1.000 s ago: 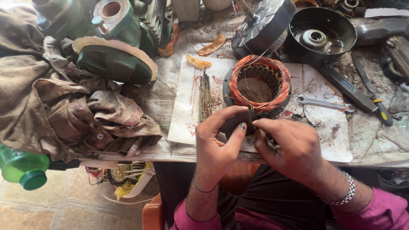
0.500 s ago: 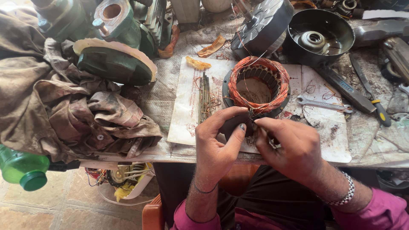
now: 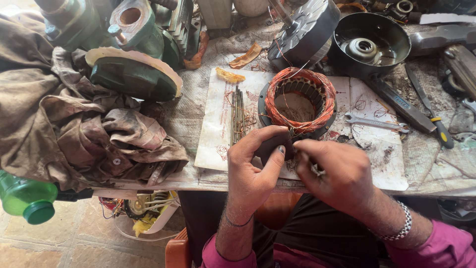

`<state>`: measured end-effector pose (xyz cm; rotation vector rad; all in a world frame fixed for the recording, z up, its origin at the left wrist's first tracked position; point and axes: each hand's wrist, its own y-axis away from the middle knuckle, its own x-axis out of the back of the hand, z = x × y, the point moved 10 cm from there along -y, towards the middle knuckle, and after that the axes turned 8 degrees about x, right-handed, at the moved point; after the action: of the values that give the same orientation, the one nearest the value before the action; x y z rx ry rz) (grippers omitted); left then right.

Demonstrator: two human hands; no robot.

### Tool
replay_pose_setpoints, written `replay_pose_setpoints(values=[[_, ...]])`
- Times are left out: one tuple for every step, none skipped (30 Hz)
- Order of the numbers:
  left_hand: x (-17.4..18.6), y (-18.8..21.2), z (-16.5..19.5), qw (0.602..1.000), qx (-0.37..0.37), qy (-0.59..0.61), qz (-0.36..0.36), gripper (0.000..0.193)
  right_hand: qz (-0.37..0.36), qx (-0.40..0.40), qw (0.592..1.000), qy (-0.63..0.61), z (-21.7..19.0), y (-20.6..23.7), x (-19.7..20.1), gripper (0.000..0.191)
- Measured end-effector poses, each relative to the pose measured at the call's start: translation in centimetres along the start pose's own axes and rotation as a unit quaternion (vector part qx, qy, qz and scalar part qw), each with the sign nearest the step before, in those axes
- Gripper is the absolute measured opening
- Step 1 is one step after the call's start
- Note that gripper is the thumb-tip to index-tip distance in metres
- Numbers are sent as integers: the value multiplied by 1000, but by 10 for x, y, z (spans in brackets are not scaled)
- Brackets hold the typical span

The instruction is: The person works on the copper windings of an electric motor stator at a cluttered workbench. They first hold and work a small dark piece against the winding wires, then use a small flat blade tool to press and seat material into the stator slots, working around the stator by hand.

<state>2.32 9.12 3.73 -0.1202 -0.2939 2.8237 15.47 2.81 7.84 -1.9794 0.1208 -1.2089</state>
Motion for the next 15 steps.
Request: replay_pose_setpoints(values=[[1,0,1,1000,-4,1,2,31,-12,11,1000,-4,-2,0,-3,30],[0,1,2,1000,-8,3,3,32,-23,22,999,-9,-4,0,-5,30],[0,1,3,1000,-12,3,3,33,-35,32,999,-13,-6,-1,-7,31],[0,0,2,1000,-9,1,2,33,-25,22,999,-14,-4,-1,-5,30],[0,0,1,1000,-5,1,2,32,-16,13,1000,-15,-2,-1,-4,30],[0,0,1,1000,-3,0,2,32,-7,5,1000,-17,0,-1,-2,30],[0,0,1,1000,-5,-1,4,32,-14,19,1000,-16,-3,-1,-3,31],[1,0,2,1000,-6,-1,5,33,-20,32,999,-16,-5,-1,-4,31],[1,1,2,1000,-7,-2,6,33,-27,45,999,-16,-8,-1,-6,31],[1,0,2,1000,-8,-7,6,33,-17,19,1000,-11,-3,-1,-4,30],[1,0,2,1000,-9,-11,6,33,-8,-8,1000,-6,2,0,-2,29],[1,0,2,1000,-10,-14,6,33,0,-34,999,1,6,1,0,28],[1,0,2,1000,-10,-9,6,33,-8,-7,1000,-5,1,0,-2,28],[0,0,2,1000,-11,-6,6,33,-15,21,1000,-13,-4,-1,-3,29],[1,0,2,1000,-10,-2,7,33,-22,48,998,-20,-9,-2,-5,30]])
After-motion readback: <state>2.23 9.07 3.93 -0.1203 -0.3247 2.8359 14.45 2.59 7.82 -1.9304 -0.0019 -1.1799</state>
